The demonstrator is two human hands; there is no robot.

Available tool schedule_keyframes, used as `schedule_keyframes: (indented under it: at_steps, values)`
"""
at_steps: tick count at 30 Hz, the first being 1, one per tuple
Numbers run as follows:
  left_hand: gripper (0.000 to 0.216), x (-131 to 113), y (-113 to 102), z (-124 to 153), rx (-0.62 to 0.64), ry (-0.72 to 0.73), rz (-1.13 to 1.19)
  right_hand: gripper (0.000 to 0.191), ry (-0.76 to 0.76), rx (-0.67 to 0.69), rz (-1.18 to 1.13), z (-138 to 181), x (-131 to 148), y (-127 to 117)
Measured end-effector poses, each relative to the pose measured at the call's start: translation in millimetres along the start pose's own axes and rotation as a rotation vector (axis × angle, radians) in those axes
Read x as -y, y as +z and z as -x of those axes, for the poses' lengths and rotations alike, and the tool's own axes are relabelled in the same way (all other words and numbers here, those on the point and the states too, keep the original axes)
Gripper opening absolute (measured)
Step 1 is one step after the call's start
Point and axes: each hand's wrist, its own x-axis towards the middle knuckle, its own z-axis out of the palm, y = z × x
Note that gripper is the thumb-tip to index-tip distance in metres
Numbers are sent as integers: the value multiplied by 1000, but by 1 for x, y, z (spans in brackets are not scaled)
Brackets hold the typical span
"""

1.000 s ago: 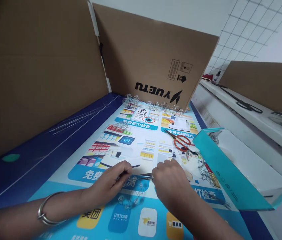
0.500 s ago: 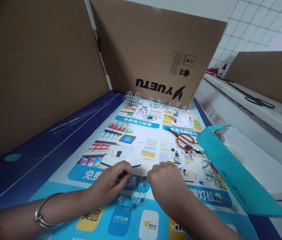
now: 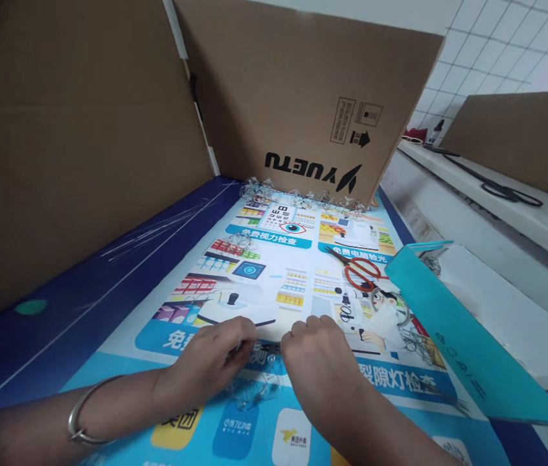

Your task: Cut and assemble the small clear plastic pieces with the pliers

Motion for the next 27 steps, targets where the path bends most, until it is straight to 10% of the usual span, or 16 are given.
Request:
schedule_keyframes:
  at_steps: [17, 27]
  values:
    - [22, 2, -4, 0, 76, 240, -233, 8, 27, -49, 21, 4, 4, 0]
    - [20, 6, -5, -4, 80, 165, 51, 13, 13, -24, -46, 9, -8, 10]
